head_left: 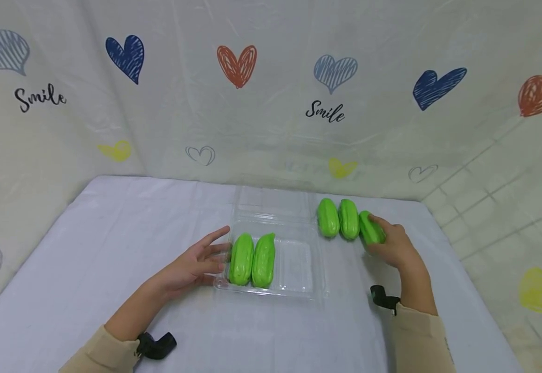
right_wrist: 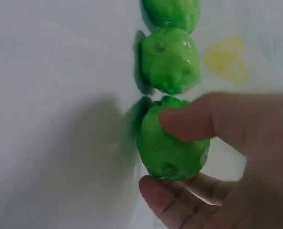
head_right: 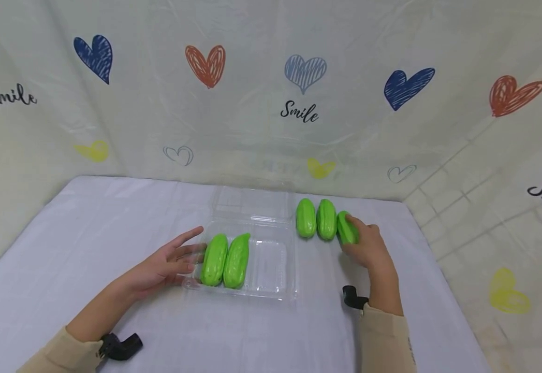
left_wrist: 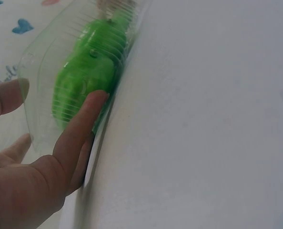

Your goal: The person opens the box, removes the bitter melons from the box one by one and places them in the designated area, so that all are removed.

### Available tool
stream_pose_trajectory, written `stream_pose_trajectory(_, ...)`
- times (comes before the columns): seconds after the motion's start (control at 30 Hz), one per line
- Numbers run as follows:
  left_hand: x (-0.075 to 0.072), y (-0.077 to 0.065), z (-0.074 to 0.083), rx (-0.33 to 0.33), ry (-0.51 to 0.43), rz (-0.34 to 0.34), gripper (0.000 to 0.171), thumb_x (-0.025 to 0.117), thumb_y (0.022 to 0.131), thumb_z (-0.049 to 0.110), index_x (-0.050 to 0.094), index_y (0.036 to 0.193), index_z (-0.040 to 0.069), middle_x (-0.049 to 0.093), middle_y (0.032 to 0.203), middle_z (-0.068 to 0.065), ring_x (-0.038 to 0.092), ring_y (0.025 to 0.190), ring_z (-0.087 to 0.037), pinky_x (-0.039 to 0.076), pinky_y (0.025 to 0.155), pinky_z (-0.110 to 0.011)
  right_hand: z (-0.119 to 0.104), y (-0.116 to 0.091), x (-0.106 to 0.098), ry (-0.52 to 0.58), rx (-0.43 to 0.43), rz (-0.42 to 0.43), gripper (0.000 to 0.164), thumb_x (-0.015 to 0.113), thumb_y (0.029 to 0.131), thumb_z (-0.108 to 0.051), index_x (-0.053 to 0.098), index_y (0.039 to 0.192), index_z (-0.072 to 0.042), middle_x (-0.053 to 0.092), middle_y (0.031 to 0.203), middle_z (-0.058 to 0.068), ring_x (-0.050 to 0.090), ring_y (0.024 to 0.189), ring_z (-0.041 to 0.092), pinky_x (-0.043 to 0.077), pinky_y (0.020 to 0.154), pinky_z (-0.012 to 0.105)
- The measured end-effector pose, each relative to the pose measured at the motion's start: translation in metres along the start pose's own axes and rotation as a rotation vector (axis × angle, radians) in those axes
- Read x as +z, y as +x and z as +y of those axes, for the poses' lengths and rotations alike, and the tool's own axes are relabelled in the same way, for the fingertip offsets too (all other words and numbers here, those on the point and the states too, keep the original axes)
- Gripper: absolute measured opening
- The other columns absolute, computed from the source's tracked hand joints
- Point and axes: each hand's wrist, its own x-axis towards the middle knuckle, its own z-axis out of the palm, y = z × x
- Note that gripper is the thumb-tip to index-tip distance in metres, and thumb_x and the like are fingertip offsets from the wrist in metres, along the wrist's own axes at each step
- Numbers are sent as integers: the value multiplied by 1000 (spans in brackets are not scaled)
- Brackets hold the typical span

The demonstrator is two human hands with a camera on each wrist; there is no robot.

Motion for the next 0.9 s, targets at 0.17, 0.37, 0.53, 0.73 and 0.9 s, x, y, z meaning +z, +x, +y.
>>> stream_pose_trajectory(0.17,-1,0,-1,1,12,10,84,61,96,6,14,161,31,22,162,-18,30,145,-41,50,94,-45,2,6,9,27,44,98,79,63,89,-11,22,158,-5,34,138,44,45,113,51,43,87,63)
stream_pose_trajectory(0.37,-1,-1,-2,-1,12,14,84,63,95,7,16,160,32,23,161,-18,38,141,-38,50,94,-45,4,10,14,63,61,147,76,62,92,-11,24,156,-3,35,143,41,41,123,54,40,93,66)
stream_pose_trajectory(0.53,-1,-1,-2,-2,11,12,84,62,95,6,15,161,31,23,161,-18,37,141,-39,50,94,-45,3,7,11,48,42,152,77,64,92,-14,24,157,-3,34,144,41,41,125,57,40,95,68)
stream_pose_trajectory(0.73,-1,0,-1,-3,13,14,84,61,96,5,15,161,31,23,161,-18,29,145,-41,50,94,-44,-2,0,1,26,44,143,85,68,91,-20,18,158,-4,33,144,42,44,120,58,43,90,67)
stream_pose_trajectory(0.9,-1,0,-2,-2,14,13,83,61,96,5,14,161,31,22,161,-19,28,146,-42,50,94,-45,-12,-6,-9,29,22,176,86,67,91,-19,18,159,-5,32,146,41,43,124,58,42,91,68)
